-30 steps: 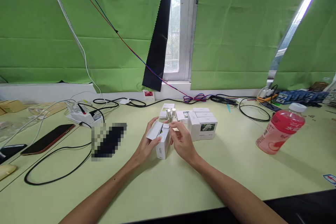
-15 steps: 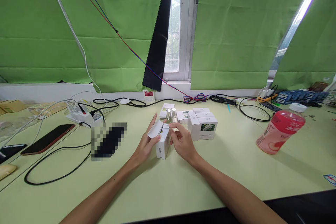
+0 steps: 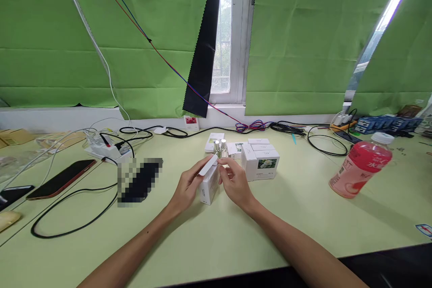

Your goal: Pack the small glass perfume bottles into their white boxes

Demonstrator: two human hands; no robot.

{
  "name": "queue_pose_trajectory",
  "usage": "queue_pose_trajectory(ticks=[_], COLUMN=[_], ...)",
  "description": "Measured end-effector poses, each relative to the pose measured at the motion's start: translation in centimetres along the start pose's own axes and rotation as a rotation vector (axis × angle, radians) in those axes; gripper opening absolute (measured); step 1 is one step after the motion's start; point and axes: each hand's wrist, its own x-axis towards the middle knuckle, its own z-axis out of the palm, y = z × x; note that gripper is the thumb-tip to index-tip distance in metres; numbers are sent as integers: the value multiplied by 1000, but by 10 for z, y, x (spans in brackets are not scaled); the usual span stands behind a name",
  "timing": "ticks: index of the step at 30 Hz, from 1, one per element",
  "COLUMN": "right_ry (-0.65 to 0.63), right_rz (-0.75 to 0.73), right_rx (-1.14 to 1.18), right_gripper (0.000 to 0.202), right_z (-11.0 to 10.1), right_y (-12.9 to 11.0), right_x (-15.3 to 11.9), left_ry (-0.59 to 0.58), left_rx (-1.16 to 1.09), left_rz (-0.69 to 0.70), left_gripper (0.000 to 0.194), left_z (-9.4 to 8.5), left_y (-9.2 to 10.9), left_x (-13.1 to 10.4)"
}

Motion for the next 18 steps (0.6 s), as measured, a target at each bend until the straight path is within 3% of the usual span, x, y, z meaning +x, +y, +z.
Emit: queue_pose_trajectory(ticks=[18], right_ry=[94], right_rz=[36], right_rx=[99], right_gripper=[17], right_z=[-2], right_y=[-8], right_x=[0], left_ry=[71], left_rx=[-42], left_rz=[-89], left_gripper=[41], left_z=[0], left_y=[5], left_x=[2])
